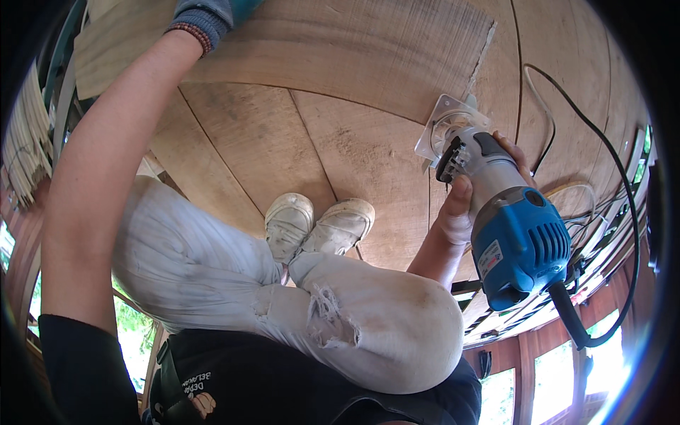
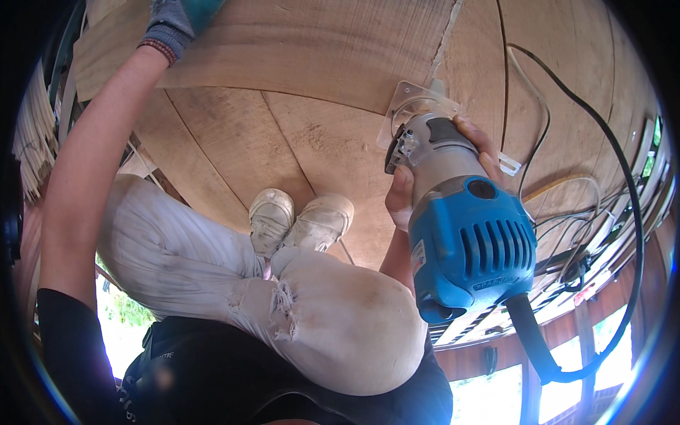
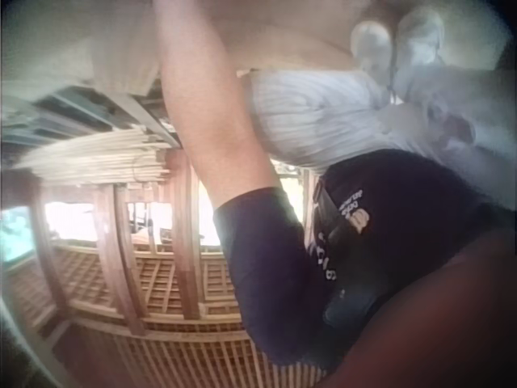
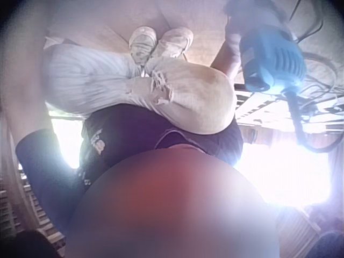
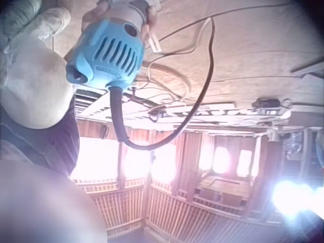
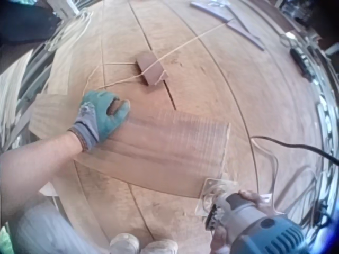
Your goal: The person uses a handheld router to shape the edge of a wooden plank, then carries the plank to a floor joist area and fits it into place. The person repeats this process with another plank, aligning and seating each piece into the floor structure.
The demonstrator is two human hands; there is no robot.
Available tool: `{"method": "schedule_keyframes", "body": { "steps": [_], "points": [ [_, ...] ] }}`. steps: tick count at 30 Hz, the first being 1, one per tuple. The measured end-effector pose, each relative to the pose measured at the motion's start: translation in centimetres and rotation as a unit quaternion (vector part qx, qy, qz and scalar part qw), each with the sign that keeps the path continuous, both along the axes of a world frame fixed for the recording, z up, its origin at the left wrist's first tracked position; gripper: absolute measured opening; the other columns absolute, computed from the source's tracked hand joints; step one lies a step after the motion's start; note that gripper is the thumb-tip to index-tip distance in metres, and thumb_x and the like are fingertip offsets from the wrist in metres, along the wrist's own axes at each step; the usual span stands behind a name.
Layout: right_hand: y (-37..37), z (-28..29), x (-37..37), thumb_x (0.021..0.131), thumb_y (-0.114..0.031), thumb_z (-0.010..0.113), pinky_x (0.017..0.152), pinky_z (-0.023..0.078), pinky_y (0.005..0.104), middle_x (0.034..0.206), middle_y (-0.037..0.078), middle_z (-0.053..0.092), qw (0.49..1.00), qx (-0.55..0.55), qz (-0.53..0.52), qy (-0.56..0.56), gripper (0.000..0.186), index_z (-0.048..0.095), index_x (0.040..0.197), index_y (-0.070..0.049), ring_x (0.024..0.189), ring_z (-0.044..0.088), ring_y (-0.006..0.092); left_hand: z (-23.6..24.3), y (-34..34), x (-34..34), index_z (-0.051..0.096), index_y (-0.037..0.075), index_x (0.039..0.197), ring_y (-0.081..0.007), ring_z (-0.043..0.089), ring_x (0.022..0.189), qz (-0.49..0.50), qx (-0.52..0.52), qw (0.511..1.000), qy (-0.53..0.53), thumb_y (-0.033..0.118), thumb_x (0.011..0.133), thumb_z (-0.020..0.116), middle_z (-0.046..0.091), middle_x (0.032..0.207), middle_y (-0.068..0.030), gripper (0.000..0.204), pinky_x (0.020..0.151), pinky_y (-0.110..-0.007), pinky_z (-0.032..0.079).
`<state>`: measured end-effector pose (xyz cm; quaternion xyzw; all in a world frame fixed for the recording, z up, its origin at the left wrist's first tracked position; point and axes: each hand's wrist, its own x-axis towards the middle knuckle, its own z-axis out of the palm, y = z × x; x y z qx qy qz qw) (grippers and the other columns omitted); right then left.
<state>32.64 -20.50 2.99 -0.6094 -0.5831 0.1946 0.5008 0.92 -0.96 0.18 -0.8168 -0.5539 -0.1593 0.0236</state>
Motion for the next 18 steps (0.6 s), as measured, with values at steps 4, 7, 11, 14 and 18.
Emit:
{"method": "schedule_keyframes", "body": {
  "steps": [4, 7, 11, 14, 18],
  "points": [
    [-0.1, -0.2, -0.4, 0.082, -0.049, 0.08, 0.098, 0.056, 0.0438, 0.117, 0.016, 0.063, 1.0, 0.003, -0.022, 0.001, 0.068, 0.046, 0.124, -0.007, 0.109, 0.066, 0.0295, 0.0, 0.1, 0.0, 0.049, 0.009, 0.059, -0.0389, 0.058, 0.065, 0.015, -0.029, 0.999, -0.005, 0.036, 0.086, 0.069, 0.057, 0.061, -0.0153, 0.044, 0.065, -0.05, 0.043],
    [-0.1, -0.3, -0.5, 0.082, -0.048, 0.08, 0.097, 0.056, 0.0434, 0.117, 0.016, 0.063, 0.999, 0.017, -0.026, -0.011, 0.068, 0.046, 0.125, -0.008, 0.109, 0.066, 0.0294, 0.0, 0.2, -0.1, 0.05, 0.009, 0.059, -0.0388, 0.058, 0.066, 0.015, -0.035, 0.999, -0.002, 0.036, 0.087, 0.069, 0.057, 0.062, -0.0153, 0.043, 0.065, -0.05, 0.043],
    [0.0, -0.3, -0.6, 0.083, -0.049, 0.079, 0.097, 0.056, 0.0433, 0.117, 0.016, 0.063, 0.999, 0.012, -0.033, 0.007, 0.069, 0.045, 0.125, -0.006, 0.111, 0.065, 0.0293, -0.2, 0.1, -0.2, 0.051, 0.009, 0.061, -0.0385, 0.057, 0.066, 0.004, -0.008, 1.0, 0.008, 0.036, 0.087, 0.069, 0.056, 0.063, -0.0154, 0.042, 0.066, -0.049, 0.042],
    [0.2, -0.2, -0.8, 0.083, -0.05, 0.078, 0.097, 0.056, 0.0432, 0.118, 0.017, 0.062, 0.999, 0.006, -0.035, 0.005, 0.07, 0.045, 0.126, -0.004, 0.111, 0.065, 0.0295, -0.2, 0.1, -0.3, 0.051, 0.009, 0.062, -0.0382, 0.057, 0.067, 0.001, -0.008, 1.0, 0.004, 0.036, 0.087, 0.07, 0.056, 0.063, -0.0153, 0.041, 0.067, -0.049, 0.042],
    [1.1, -0.2, -0.9, 0.083, -0.05, 0.078, 0.097, 0.056, 0.0429, 0.117, 0.017, 0.063, 0.999, 0.021, -0.043, 0.016, 0.071, 0.046, 0.125, -0.003, 0.109, 0.066, 0.0297, -0.1, 0.3, -0.3, 0.051, 0.009, 0.061, -0.0381, 0.057, 0.067, -0.002, -0.012, 1.0, 0.003, 0.035, 0.087, 0.07, 0.056, 0.063, -0.0146, 0.041, 0.068, -0.049, 0.042]
  ]
}}
